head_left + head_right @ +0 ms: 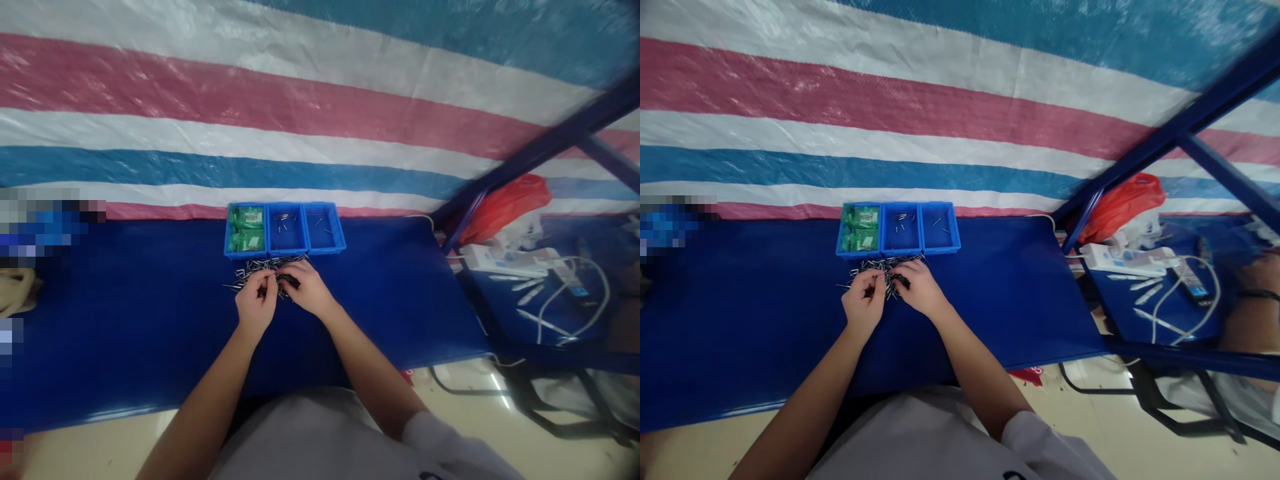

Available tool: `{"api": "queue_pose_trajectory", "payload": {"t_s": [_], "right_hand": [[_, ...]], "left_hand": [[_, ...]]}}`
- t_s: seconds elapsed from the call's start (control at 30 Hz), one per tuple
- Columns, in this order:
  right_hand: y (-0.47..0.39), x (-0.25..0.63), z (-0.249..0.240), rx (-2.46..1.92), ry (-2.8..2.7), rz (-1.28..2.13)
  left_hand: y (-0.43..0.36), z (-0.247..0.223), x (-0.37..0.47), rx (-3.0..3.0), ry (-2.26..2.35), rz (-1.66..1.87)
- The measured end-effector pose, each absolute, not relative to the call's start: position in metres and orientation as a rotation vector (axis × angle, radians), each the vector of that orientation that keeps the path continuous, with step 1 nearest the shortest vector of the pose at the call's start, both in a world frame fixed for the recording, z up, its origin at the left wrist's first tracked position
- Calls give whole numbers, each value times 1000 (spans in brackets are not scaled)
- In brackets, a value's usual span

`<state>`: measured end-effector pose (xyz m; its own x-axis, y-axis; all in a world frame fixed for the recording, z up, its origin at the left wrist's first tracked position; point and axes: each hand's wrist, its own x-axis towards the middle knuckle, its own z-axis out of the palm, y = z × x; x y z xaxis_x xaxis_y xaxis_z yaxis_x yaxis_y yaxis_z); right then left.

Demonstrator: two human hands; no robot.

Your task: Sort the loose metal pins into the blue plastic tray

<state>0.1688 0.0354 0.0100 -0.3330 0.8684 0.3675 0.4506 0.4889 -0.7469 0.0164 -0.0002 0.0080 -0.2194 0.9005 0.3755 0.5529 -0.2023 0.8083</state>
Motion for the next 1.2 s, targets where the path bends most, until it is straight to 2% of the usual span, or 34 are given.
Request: {"api": "queue_pose_trajectory", "payload": {"t_s": [0.87,1.2], "right_hand": [[35,166,4,-1039,-1886,628],[32,166,13,-1005,-1559,770]], "left_hand": [[2,7,15,1760,1711,1421],[2,6,16,1722,1686,1418]]}}
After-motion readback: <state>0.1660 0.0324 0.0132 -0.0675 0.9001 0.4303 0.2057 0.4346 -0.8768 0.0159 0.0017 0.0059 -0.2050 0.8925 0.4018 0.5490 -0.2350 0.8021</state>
